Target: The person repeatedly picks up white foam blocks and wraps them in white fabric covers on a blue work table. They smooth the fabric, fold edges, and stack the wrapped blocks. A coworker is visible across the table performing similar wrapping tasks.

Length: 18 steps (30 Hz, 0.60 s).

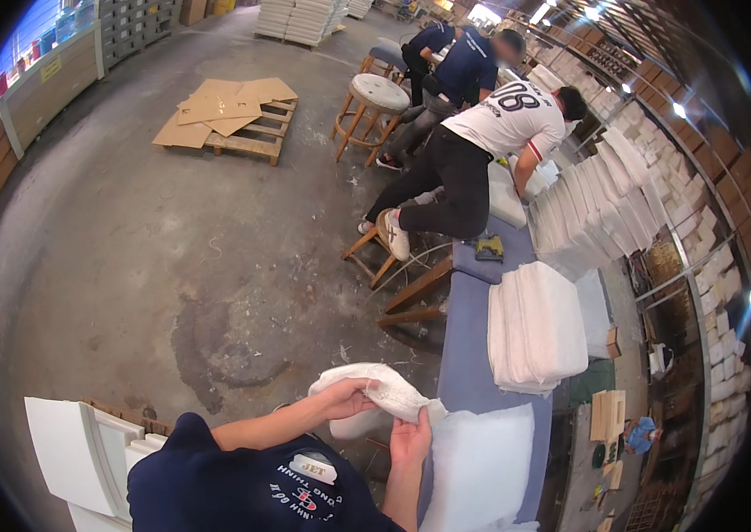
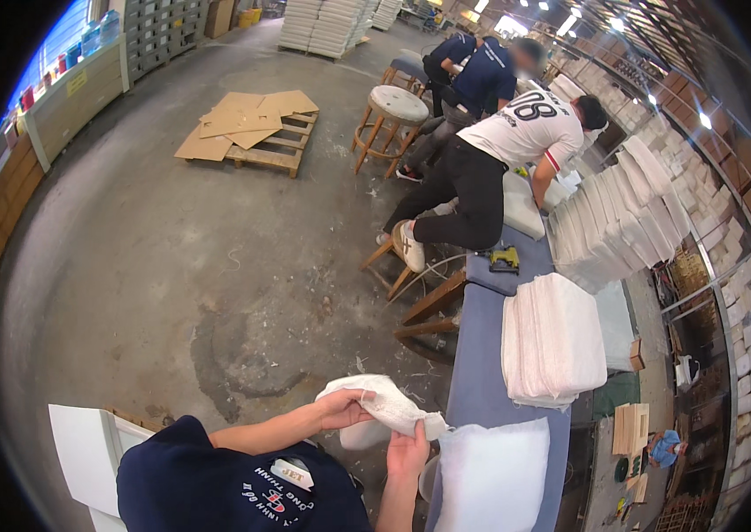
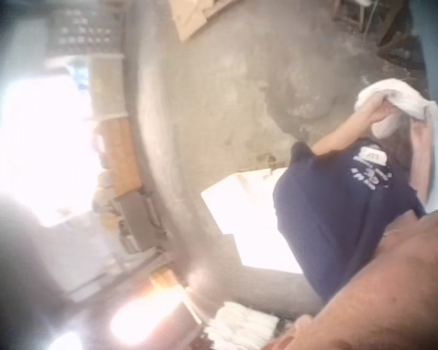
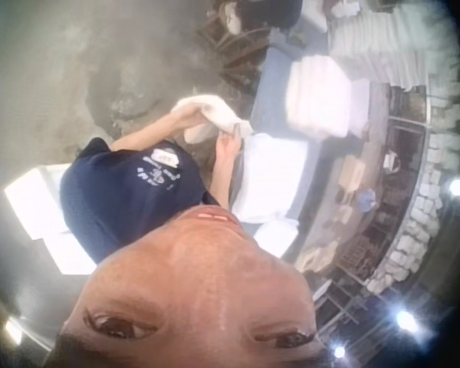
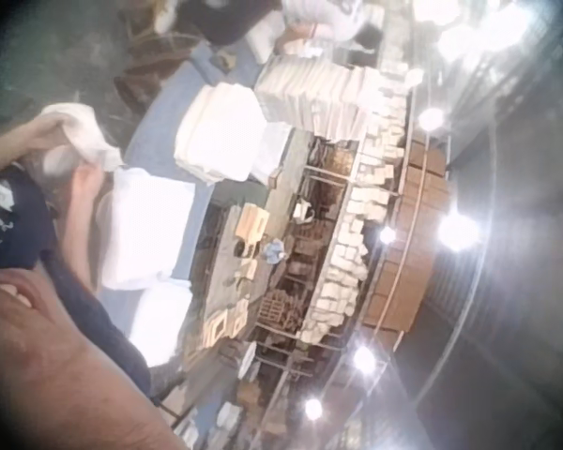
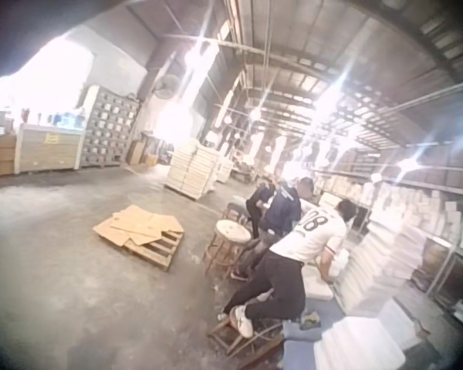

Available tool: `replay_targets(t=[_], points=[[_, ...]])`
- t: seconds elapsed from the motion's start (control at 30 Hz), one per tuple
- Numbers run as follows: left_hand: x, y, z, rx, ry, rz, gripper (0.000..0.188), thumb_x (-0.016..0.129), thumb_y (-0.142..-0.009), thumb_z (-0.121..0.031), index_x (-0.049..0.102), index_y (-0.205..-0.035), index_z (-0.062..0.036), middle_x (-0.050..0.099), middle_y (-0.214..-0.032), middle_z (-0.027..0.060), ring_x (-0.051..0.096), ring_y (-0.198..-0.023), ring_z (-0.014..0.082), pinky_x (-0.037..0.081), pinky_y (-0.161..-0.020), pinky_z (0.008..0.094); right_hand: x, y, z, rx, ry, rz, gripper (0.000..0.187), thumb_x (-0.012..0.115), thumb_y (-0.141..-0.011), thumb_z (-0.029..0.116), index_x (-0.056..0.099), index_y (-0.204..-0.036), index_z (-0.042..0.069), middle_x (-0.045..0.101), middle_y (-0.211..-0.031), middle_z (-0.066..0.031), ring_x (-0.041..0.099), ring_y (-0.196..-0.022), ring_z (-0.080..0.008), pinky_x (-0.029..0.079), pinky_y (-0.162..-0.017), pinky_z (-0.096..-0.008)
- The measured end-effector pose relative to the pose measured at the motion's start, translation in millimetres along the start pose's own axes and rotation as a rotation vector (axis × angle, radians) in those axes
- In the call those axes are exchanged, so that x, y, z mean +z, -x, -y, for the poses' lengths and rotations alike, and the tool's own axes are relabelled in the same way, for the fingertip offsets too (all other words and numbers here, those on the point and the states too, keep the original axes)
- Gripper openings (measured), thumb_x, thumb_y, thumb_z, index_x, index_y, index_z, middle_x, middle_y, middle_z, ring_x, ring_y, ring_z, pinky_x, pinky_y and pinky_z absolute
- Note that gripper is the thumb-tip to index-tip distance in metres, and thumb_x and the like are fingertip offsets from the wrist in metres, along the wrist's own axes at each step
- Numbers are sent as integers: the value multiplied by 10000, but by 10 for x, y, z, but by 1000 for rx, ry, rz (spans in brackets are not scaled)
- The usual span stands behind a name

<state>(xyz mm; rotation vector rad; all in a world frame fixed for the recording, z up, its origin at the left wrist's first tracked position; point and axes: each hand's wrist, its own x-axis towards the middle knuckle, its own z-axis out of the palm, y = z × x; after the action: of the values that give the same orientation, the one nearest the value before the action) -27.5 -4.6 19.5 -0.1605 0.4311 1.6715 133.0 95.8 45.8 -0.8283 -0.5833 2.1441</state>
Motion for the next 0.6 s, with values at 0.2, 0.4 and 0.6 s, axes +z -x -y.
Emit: replay_targets(t=[0.2,0.4,0.6], points=[[-515,-154,-82,9,182,-297,219,593,-924,-73,577,-1108,45,664,-1128,169,660,-1053,290,532,-969,418,129,364,122,-25,-128,192,367,599,-915,196,554,-1258,76,608,-1255,-100,536,-1228,-270,397,-1083,-502],[-1631,-557,-293,-23,-91,-308,278,601,-877,18,587,-1152,53,661,-1122,170,665,-1032,279,544,-956,382,-134,430,375,-418,217,105,707,611,-846,484,425,-1426,125,474,-1418,-141,433,-1329,-343,325,-1127,-549],[-1403,-608,-371,161,50,-275,407,475,-694,127,519,-1098,105,593,-1134,223,607,-1070,357,487,-1019,462,-613,786,682,-337,-96,99,819,437,-879,664,375,-1469,98,395,-1495,-155,379,-1370,-371,320,-1132,-534]])
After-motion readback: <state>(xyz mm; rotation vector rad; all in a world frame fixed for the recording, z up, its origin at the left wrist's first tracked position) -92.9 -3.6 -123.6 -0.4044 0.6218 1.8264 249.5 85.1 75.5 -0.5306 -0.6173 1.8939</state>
